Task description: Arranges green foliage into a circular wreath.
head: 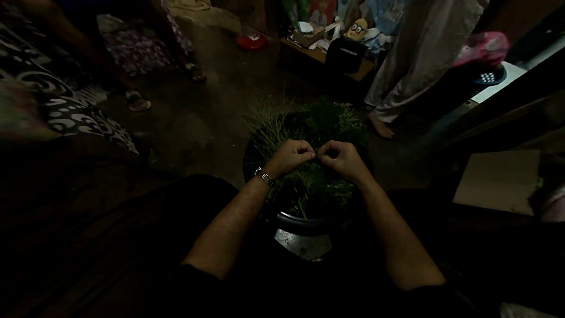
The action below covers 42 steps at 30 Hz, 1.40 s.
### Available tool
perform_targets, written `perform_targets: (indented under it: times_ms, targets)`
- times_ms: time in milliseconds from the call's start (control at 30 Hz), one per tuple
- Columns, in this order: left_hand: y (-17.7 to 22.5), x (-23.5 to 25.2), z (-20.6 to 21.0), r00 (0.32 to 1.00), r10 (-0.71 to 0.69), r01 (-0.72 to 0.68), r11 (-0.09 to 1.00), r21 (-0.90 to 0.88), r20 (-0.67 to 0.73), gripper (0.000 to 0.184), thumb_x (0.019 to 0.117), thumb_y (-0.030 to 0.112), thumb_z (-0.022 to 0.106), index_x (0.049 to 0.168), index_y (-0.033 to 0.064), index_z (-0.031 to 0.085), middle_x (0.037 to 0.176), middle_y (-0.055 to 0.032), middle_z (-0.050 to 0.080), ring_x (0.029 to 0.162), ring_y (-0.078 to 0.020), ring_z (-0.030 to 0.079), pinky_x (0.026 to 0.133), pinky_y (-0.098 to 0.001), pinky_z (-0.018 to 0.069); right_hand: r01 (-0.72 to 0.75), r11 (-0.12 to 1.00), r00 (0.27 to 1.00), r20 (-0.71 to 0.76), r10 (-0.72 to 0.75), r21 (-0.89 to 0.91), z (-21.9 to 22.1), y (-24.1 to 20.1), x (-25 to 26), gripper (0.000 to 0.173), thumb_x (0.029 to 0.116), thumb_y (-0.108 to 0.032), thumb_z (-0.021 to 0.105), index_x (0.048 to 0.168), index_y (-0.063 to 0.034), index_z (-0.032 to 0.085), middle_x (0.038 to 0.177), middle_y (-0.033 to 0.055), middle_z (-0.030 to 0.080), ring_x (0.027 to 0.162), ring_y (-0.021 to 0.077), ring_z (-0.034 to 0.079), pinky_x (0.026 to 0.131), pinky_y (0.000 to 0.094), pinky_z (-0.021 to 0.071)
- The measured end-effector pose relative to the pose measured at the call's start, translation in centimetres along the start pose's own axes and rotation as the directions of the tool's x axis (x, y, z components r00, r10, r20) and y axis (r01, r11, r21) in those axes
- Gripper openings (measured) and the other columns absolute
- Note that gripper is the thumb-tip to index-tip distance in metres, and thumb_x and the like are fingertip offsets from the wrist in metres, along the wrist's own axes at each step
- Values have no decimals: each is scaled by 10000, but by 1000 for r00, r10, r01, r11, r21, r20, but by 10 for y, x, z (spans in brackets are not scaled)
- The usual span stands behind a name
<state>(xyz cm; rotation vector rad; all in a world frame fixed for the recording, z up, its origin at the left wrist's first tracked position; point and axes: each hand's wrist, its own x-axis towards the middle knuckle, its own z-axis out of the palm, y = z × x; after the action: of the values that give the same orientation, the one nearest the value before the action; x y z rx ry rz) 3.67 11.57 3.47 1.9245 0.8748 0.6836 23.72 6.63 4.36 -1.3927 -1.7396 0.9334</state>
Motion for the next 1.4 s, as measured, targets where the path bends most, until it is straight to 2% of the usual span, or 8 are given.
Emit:
perform_targets:
  times_ms: [267,567,667,733,933,1133,1267,1400]
  targets:
    - [0,1,-3,998,-6,8,1000,30,-67,166,993,73,581,879,19,689,829,-1,623,721,-22,523,672,-214,432,-78,996,997,-17,78,44,-11,-3,1,49,918,-7,704,959,-18,679,773,54,619,639,92,544,608,267,480]
    - [-9,-3,-33,964,-81,73,997,-38,-255,172,1030,102,563,940,25,688,772,34,599,652,4,483,632,-182,415,-93,995,979,-179,98,35,-50,13,-2,95,986,-55,651,1057,3,672,875,82,658,684,96,600,655,279,536]
    - [-6,-3,-29,948,-124,115,992,-49,-292,175,1037,111,568,968,18,699,805,12,623,684,-9,513,665,-193,441,-60,997,975,-219,47,-49,-40,26,5,335,1047,-213,608,1316,-15,610,1210,174,667,1036,239,662,910,430,547]
    - [-2,-2,-25,949,-137,128,990,-50,-285,176,1040,106,564,981,4,695,837,-5,630,717,-16,528,697,-201,454,-53,994,987,-159,37,-97,-30,27,7,433,1072,-289,549,1415,-25,557,1419,225,565,1297,367,558,1079,545,453]
    - [-1,1,-17,944,-170,160,985,-59,-283,183,1044,135,570,1004,13,701,807,3,620,665,-19,497,636,-200,423,97,995,994,-54,-97,-1,13,13,6,385,935,-173,766,1248,-3,619,1198,172,675,1012,251,686,882,442,578]
    - [-9,1,-12,947,-206,177,975,-138,-245,172,1038,128,566,1011,9,688,876,-23,645,760,-47,579,749,-243,507,112,994,983,-149,-112,-3,32,13,5,143,977,-55,675,1105,7,681,974,133,714,760,172,691,724,351,599]
    - [2,2,-4,933,-314,265,930,-255,-175,173,1013,133,640,1114,-6,663,904,-30,660,746,-46,608,738,-223,534,106,994,977,-184,-108,-22,33,14,6,119,966,-44,673,1068,12,694,930,139,712,732,180,672,696,354,582]
    - [0,5,3,914,-365,294,896,-333,-175,127,1028,112,607,1068,-4,641,854,-16,633,732,-49,607,732,-219,536,77,996,977,-197,-82,-34,31,12,4,119,961,-71,677,1050,5,700,929,141,708,745,188,660,697,375,562]
